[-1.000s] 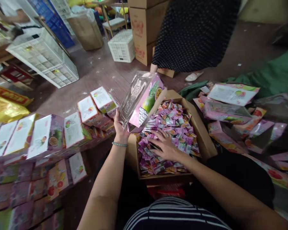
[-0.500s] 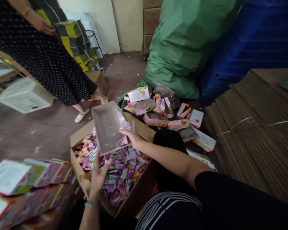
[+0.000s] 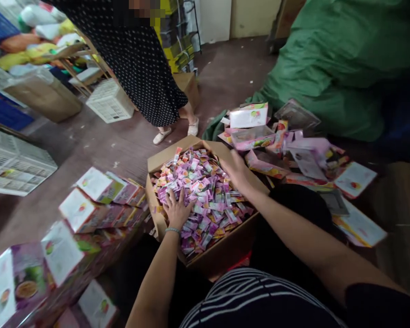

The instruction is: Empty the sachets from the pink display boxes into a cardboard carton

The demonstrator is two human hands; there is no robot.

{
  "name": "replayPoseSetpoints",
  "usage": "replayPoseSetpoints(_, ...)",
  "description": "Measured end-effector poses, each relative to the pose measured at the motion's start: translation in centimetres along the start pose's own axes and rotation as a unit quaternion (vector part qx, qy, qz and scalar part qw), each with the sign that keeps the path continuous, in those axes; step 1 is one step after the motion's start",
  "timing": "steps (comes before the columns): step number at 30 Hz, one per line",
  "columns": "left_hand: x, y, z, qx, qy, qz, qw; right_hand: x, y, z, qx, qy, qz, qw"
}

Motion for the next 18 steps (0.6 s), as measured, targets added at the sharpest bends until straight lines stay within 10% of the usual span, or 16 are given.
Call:
replayPoseSetpoints(4, 0.6, 1.2, -1.8, -0.005, -0.014, -0.024, 1.000, 6.1, 10.0, 1.3, 0.129, -0.145, 0.135, 0.972)
replayPoseSetpoints(7, 1.2, 2.1, -3.5, 0.014, -0.031, -0.038, 0.999, 6.2, 15.0, 0.8, 0.227, -0.192, 0.237, 0.925)
replayPoseSetpoints(18, 0.0, 2.7, -13.2, 0.022, 0.028, -0.002, 0.999, -2.2, 18.1, -8.4, 0.252, -0.113, 0.303, 0.912)
Point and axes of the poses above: each hand's wrist, its own z-axis away from the middle knuckle, its own y-axis out of the palm, x = y × z, the point moved 7 cm from there along -z, towards the middle knuckle, and after that the axes turned 10 degrees about x, right-handed, at the moved point
